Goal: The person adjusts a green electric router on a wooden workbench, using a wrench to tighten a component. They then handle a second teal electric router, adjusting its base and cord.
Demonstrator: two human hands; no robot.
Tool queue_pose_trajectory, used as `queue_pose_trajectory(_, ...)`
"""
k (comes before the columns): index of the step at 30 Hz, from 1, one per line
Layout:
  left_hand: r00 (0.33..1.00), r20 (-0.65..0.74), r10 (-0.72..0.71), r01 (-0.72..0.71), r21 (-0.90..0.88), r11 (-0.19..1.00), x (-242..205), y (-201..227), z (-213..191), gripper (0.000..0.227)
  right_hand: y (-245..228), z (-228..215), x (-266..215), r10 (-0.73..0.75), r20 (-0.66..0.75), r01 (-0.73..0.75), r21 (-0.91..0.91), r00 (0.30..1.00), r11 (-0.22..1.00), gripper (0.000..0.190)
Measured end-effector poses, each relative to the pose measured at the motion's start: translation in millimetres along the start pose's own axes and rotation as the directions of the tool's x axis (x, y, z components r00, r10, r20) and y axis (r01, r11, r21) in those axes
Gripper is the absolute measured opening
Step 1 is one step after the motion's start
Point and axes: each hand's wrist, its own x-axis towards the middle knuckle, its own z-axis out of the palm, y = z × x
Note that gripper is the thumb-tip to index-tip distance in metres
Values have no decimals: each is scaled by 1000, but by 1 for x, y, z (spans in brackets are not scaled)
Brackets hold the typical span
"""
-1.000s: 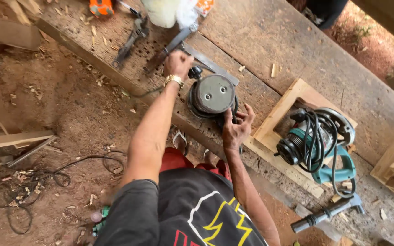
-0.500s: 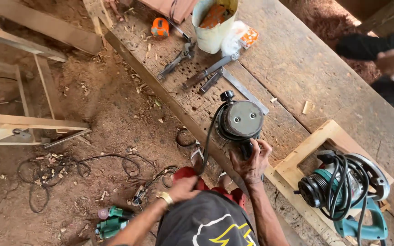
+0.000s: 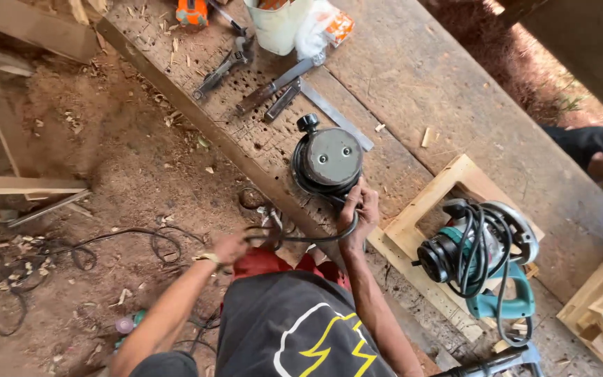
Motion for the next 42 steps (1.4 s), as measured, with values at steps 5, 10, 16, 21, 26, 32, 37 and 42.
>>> queue_pose_trajectory(5,789,-380,483,-540,-54,840,16,72,-78,37,-4,1,10,183,-11,-180,139,983,974,22)
queue_pose_trajectory(10,660,-588,469,-746,-586,315,39,207,-210,21,-14,4,15,131,1,-130,97,991,987,26)
queue_pose_trajectory(16,509,-861,-17,-302,-197,933,269,106,-133,28,-16,3,11,-65,-136,35,-211,989,977,43)
queue_pose_trajectory(21,890,-444,105,-307,-410,859,67,65,-65,40,1,19,11,118,-130,-97,152,985,984,21)
queue_pose_trajectory(26,945,-212,249,-308,-321,896,45,-27,70,94,7,-1,-1,-229,-78,206,-229,970,951,15)
queue_pose_trajectory(32,887,-108,449,-462,-239,854,-74,160,-17,42,-37,-17,-12,-439,290,521,-343,850,782,92)
queue_pose_trajectory(37,708,-78,702,-677,-357,644,-33,158,30,42,-28,-8,-5,-483,279,556,-351,830,753,109)
queue_pose_trajectory(42,931,-86,354,-357,-410,840,9,31,18,31,-2,2,6,-28,-6,29,137,1000,990,50)
